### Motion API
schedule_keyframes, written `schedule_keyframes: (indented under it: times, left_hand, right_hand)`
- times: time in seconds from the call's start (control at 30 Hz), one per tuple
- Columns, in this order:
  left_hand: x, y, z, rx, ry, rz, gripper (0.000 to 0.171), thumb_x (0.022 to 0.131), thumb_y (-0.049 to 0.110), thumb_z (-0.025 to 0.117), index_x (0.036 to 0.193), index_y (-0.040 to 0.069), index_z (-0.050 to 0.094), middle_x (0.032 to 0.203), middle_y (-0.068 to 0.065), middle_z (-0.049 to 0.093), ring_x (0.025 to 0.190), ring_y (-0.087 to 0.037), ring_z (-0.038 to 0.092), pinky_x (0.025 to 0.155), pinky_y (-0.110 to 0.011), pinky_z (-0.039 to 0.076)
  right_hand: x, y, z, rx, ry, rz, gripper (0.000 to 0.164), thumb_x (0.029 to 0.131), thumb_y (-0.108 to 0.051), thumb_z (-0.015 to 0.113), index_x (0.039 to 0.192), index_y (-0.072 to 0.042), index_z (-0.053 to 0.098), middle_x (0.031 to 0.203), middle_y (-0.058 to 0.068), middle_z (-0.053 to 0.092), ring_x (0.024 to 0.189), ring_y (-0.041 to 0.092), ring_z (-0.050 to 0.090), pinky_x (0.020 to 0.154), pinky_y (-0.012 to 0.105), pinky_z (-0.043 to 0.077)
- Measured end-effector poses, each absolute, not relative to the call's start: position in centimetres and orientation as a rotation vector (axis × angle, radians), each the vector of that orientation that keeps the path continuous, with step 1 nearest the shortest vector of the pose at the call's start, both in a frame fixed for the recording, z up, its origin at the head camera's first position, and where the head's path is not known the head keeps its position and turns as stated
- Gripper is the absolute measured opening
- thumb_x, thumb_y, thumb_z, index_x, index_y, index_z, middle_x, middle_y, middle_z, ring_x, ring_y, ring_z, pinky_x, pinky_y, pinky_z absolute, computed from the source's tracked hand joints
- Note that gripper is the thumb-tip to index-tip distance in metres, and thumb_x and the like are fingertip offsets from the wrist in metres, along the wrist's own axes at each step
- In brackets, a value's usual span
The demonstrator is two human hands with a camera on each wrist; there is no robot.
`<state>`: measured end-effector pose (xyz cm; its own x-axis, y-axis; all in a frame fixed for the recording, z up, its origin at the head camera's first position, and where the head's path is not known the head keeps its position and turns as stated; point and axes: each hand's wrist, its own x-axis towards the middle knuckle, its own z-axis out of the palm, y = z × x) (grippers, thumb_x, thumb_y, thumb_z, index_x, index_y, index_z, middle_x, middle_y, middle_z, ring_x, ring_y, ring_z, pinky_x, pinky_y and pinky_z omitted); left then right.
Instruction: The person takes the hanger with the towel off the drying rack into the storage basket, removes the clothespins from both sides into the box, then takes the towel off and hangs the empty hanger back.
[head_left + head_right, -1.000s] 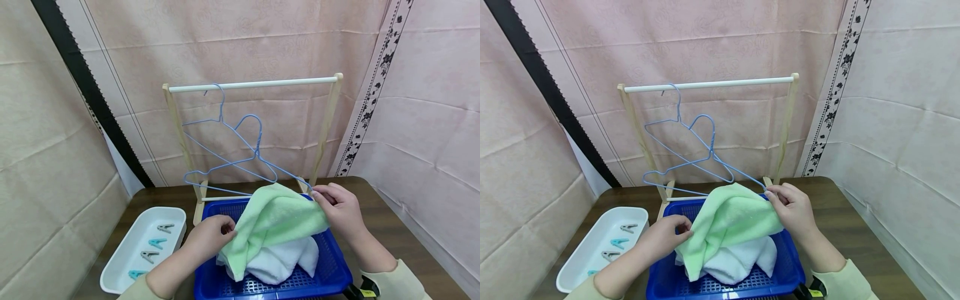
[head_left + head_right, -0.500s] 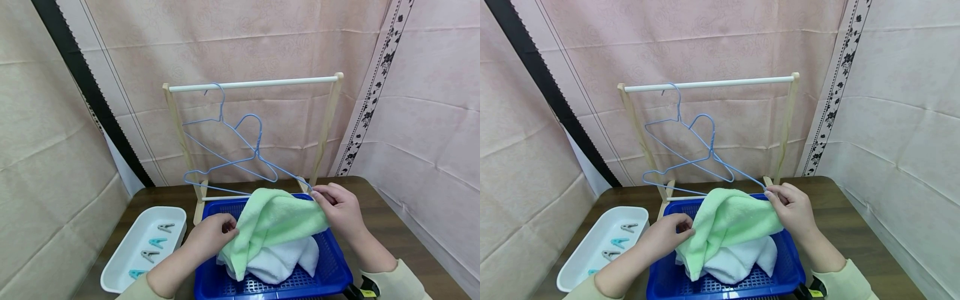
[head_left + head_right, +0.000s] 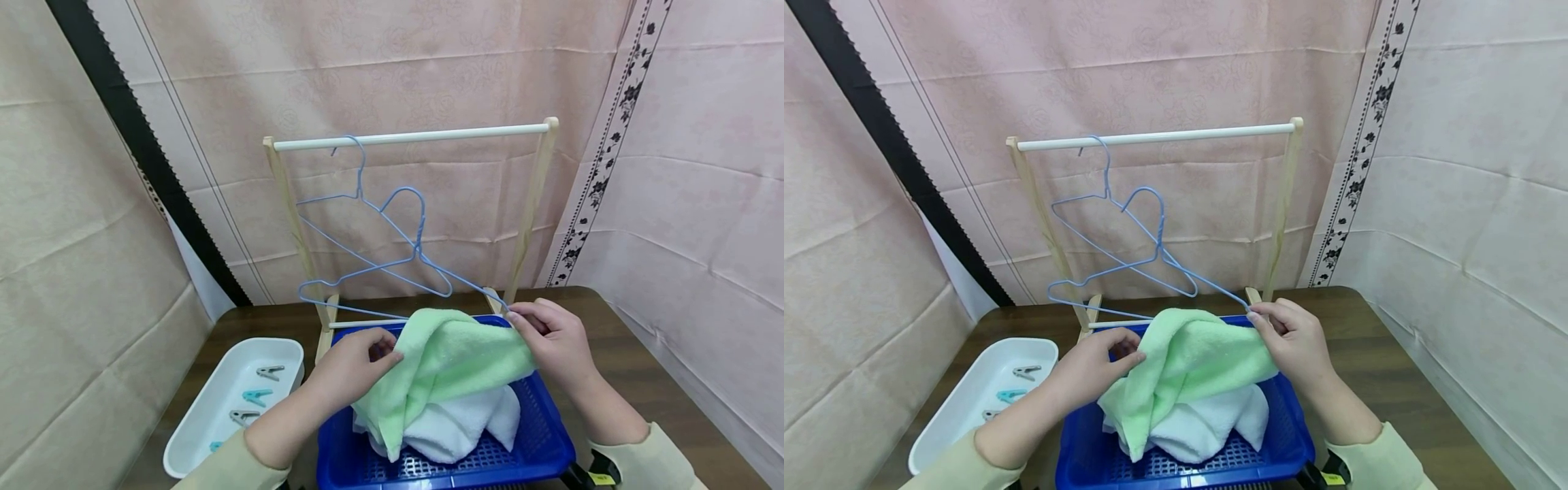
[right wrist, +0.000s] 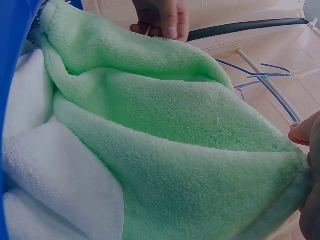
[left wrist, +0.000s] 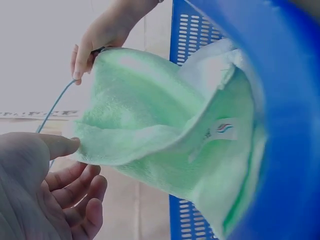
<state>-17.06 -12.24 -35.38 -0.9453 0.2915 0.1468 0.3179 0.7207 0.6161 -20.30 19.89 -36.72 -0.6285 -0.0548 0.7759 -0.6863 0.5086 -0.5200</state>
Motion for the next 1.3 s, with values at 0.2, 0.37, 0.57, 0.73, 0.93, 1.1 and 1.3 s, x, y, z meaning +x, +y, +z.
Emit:
schedule_keyframes:
  times: [0.2,0.37,0.57,0.73,0.93,1.1,1.3]
  left_hand:
    - [-17.6,-11.4,-34.5,-0.495,-2.868,-1.087,0.018,0.097,0.043,0.062,0.102,0.027,0.068,0.088,0.016,0.063,0.082,-0.006,0.058,0.074,-0.031,0.049]
    - [-18.0,-10.9,-34.2,-0.455,-2.841,-1.173,0.021,0.098,0.04,0.062,0.106,0.022,0.069,0.089,0.013,0.065,0.081,-0.008,0.059,0.072,-0.031,0.05]
    - [-18.3,-10.4,-34.3,-0.429,-2.815,-1.127,0.018,0.098,0.036,0.062,0.106,0.021,0.069,0.089,0.014,0.064,0.082,-0.007,0.058,0.074,-0.031,0.05]
    - [-18.3,-10.3,-34.3,-0.425,-2.816,-1.098,0.013,0.098,0.033,0.063,0.101,0.022,0.068,0.088,0.013,0.063,0.082,-0.007,0.058,0.076,-0.032,0.05]
    - [-18.1,-10.6,-34.5,-0.455,-2.822,-1.029,0.01,0.098,0.031,0.063,0.096,0.022,0.066,0.083,0.012,0.061,0.075,-0.007,0.056,0.071,-0.03,0.048]
    - [-17.8,-11.1,-34.9,-0.454,-2.821,-0.988,0.009,0.098,0.029,0.064,0.092,0.022,0.066,0.078,0.012,0.06,0.069,-0.007,0.054,0.065,-0.029,0.047]
    - [-17.5,-12.0,-35.2,-0.404,-2.831,-0.94,0.009,0.097,0.032,0.065,0.089,0.028,0.066,0.075,0.015,0.058,0.066,-0.007,0.053,0.061,-0.028,0.046]
  right_hand:
    - [-18.9,18.9,-35.2,0.612,-2.019,1.144,0.018,0.079,0.012,0.074,0.087,-0.004,0.076,0.061,-0.006,0.036,0.055,0.0,0.03,0.046,0.022,0.026]
    - [-18.1,18.3,-34.2,0.624,-2.009,1.15,0.017,0.078,0.016,0.072,0.085,0.002,0.074,0.06,-0.005,0.035,0.055,-0.001,0.03,0.046,0.022,0.025]
    - [-18.1,18.3,-34.2,0.626,-2.016,1.141,0.016,0.077,0.016,0.072,0.085,0.003,0.074,0.061,-0.005,0.036,0.056,-0.001,0.03,0.047,0.022,0.026]
    - [-18.3,18.4,-34.4,0.624,-2.018,1.147,0.015,0.078,0.015,0.073,0.086,0.002,0.074,0.06,-0.005,0.036,0.056,-0.002,0.03,0.047,0.023,0.026]
    - [-18.6,18.6,-34.9,0.612,-2.022,1.154,0.017,0.078,0.015,0.073,0.086,0.001,0.075,0.06,-0.004,0.036,0.056,0.001,0.031,0.046,0.023,0.026]
    - [-18.6,18.4,-34.7,0.632,-2.01,1.156,0.017,0.077,0.017,0.073,0.085,0.002,0.074,0.06,-0.004,0.037,0.057,-0.001,0.031,0.047,0.023,0.027]
    - [-18.6,18.1,-34.5,0.64,-2.0,1.156,0.016,0.076,0.017,0.072,0.084,0.004,0.074,0.06,-0.005,0.036,0.056,0.001,0.032,0.047,0.021,0.026]
